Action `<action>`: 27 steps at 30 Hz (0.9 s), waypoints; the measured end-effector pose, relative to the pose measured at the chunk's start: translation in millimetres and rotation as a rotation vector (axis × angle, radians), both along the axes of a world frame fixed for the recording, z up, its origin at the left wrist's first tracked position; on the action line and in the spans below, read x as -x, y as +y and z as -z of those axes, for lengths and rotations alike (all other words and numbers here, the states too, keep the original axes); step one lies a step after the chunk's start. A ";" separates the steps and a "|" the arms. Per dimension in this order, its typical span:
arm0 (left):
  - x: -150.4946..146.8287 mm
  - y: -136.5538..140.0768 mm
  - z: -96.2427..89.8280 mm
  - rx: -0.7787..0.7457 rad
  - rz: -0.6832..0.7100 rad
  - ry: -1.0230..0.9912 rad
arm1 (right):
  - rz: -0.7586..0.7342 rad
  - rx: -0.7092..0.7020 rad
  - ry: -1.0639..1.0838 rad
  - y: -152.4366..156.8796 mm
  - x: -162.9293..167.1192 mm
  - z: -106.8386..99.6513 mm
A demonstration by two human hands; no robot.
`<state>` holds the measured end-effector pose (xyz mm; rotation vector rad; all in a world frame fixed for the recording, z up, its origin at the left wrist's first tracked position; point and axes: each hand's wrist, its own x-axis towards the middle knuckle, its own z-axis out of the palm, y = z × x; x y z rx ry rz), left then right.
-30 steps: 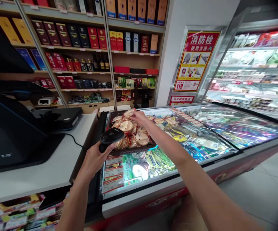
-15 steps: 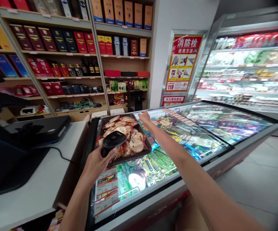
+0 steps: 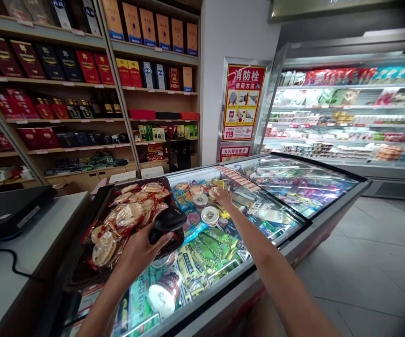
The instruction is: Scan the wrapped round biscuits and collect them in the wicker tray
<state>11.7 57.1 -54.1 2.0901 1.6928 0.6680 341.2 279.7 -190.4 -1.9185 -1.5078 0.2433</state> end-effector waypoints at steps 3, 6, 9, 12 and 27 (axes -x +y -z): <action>-9.4 1.6 1.3 0.036 0.003 0.016 | -0.029 -0.008 0.044 -12.1 -7.8 -2.1; -13.0 -0.4 2.1 0.060 0.014 0.004 | -0.087 -0.116 0.127 -35.8 -15.3 -13.6; -10.7 -6.6 1.4 0.037 0.024 -0.004 | -0.160 -0.216 0.339 -66.3 -15.8 -33.8; -4.6 -16.3 -0.8 0.007 0.035 -0.013 | -0.255 -0.232 0.614 -97.8 -4.1 -60.8; 50.0 -65.3 -12.4 -0.073 -0.048 -0.164 | -0.627 -0.105 0.718 -176.9 124.8 -138.5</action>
